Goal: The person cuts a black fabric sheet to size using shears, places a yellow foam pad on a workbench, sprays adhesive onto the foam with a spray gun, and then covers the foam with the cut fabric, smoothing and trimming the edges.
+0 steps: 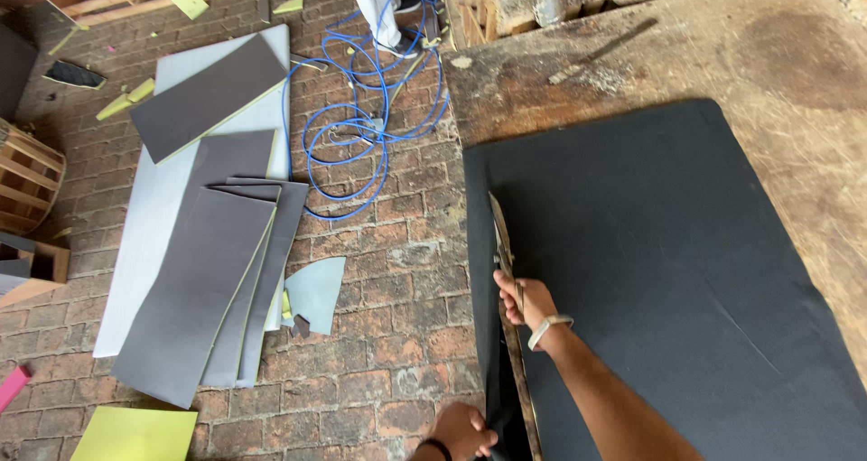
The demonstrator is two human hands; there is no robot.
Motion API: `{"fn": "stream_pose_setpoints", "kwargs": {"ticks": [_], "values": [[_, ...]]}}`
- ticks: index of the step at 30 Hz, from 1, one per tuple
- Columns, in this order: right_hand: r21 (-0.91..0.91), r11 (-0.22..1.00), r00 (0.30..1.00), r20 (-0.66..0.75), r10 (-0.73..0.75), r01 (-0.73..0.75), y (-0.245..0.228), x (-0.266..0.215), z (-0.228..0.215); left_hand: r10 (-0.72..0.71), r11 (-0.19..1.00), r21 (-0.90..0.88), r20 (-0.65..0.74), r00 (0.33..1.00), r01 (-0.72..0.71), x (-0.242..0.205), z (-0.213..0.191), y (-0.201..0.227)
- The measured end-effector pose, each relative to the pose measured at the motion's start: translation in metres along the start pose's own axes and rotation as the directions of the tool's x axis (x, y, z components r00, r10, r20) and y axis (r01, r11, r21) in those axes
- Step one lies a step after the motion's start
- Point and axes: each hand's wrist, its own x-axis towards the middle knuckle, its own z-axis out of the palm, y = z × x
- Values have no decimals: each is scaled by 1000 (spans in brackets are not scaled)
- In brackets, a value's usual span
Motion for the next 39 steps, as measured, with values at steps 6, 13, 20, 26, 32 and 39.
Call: {"fn": "stream_pose_setpoints", "kwargs": {"ticks": [6,13,20,26,32,39], "values": [[-66,996,994,99,-50,57,-76,79,24,-18,998,59,-29,999,20,27,-18,-24],[-22,984,973,155,-169,174,-81,52,29,13,995,95,10,1000,-13,37,-59,-4],[32,997,995,63,73,-75,52,-61,-14,-55,996,67,1,998,55,25,-71,-22],[52,956,957,5,289,-289,175,-94,-68,-31,986,-164,30,999,36,38,-88,-1],[-98,955,926,-290,241,-279,216,-121,-83,32,895,-445,-28,999,-41,48,-98,78],[426,895,774,-520,361,-132,163,-180,-28,122,843,-510,-127,984,-171,77,-97,187]]}}
